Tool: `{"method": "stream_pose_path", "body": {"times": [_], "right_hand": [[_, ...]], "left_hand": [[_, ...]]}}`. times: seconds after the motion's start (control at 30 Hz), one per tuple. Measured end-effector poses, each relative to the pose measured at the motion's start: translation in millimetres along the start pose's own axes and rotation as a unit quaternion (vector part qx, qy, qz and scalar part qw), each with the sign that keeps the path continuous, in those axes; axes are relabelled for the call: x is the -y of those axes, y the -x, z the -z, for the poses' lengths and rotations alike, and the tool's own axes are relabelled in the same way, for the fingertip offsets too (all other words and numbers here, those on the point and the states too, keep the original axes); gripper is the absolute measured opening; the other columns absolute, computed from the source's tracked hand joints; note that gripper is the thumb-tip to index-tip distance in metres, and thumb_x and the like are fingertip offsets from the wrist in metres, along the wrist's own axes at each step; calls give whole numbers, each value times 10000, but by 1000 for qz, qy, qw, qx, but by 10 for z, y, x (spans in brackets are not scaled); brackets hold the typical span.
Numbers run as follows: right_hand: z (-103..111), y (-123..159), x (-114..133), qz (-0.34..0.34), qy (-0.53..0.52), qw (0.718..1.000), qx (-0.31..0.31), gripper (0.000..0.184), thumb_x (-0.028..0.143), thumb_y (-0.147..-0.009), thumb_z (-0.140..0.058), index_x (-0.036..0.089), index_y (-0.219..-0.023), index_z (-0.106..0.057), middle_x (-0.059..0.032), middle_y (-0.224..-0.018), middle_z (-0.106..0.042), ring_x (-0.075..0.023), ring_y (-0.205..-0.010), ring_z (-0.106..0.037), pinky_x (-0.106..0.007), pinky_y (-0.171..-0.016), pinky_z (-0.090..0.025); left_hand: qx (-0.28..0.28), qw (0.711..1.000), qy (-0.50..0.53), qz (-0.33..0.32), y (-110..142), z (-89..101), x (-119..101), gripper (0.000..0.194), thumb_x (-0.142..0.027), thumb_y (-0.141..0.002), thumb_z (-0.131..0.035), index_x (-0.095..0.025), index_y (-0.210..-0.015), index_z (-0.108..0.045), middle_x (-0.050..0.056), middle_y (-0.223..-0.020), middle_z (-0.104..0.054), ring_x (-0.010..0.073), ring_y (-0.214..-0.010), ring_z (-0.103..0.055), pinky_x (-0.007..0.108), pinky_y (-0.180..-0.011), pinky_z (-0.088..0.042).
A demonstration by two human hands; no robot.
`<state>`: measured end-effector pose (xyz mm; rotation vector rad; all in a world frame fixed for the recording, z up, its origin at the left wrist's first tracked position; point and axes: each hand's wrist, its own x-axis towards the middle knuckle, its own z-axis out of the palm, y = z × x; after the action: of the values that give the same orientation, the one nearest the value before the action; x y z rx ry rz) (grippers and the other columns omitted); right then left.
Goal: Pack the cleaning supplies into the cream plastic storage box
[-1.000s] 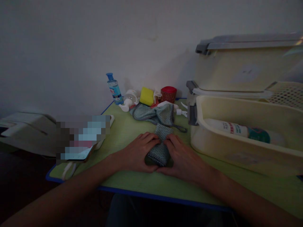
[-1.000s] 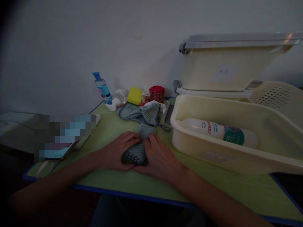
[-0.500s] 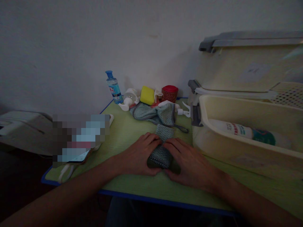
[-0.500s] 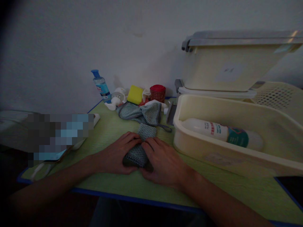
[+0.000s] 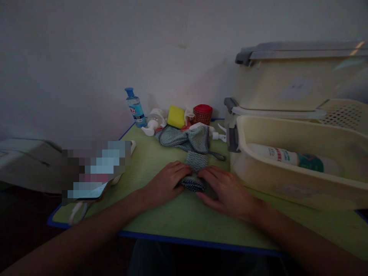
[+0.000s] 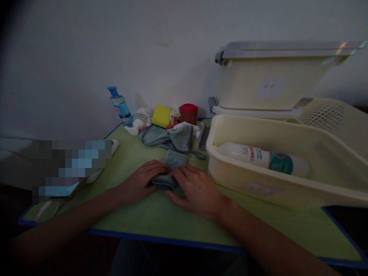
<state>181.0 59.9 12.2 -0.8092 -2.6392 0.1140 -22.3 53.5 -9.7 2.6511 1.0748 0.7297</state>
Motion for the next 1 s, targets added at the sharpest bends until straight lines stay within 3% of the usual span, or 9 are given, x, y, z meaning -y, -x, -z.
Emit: {"method": "stream_pose_path", "body": {"times": [0.17,0.33,0.43,0.53,0.63,0.8,1.0], "right_hand": [[-8,-2,-6,-24,-20,999,19,217,274,-735,-623,142,-899,-568,-74,-836,-622,-198,-772,-577,-303,-672,-456],[-21,-20,4,-98,-101,990,4,135,133,-742,-558,165,-873,-554,-33,-784,-636,-166,-699,-596,-271,-622,-436],[-32,-50,1,-144,-175,974,2,51,149,-768,-551,180,-799,-525,20,-637,-588,-126,-553,-554,-226,-506,-384],[-45,-92,-19,-195,-231,953,3,119,141,-767,-556,193,-705,-469,65,-517,-493,-101,-456,-491,-201,-432,-324],[-56,-133,-47,-234,-265,936,10,150,119,-777,-535,195,-683,-447,69,-494,-478,-105,-439,-501,-205,-425,-333],[-53,-185,-63,-277,-295,914,16,122,132,-812,-495,190,-713,-453,79,-484,-453,-108,-389,-504,-211,-403,-361],[-55,-210,-78,-280,-289,915,26,51,130,-825,-501,160,-786,-514,58,-539,-506,-101,-384,-520,-209,-392,-387]], "left_hand": [[-16,999,13,30,8,-13,19,287,-5,-715,-419,-127,-932,-562,82,-913,-629,204,-899,-556,370,-841,-441],[-7,990,91,108,-16,39,-51,133,-117,-776,-460,-159,-848,-564,32,-812,-609,172,-773,-564,309,-728,-449],[14,972,167,165,-40,57,-85,115,-234,-817,-483,-160,-761,-551,-3,-701,-579,146,-664,-541,262,-638,-425],[28,951,226,210,-80,48,-78,177,-298,-816,-490,-153,-734,-553,-20,-644,-544,132,-610,-501,238,-575,-388],[35,937,262,228,-155,31,-31,160,-289,-793,-504,-148,-731,-550,-16,-664,-538,130,-622,-486,227,-558,-370],[53,934,254,247,-315,21,23,162,-291,-770,-533,-166,-681,-482,-50,-569,-423,106,-514,-399,210,-466,-283],[3,938,216,269,-308,-36,-29,117,-272,-784,-535,-179,-782,-462,-70,-534,-408,98,-470,-383,201,-440,-240]]}}
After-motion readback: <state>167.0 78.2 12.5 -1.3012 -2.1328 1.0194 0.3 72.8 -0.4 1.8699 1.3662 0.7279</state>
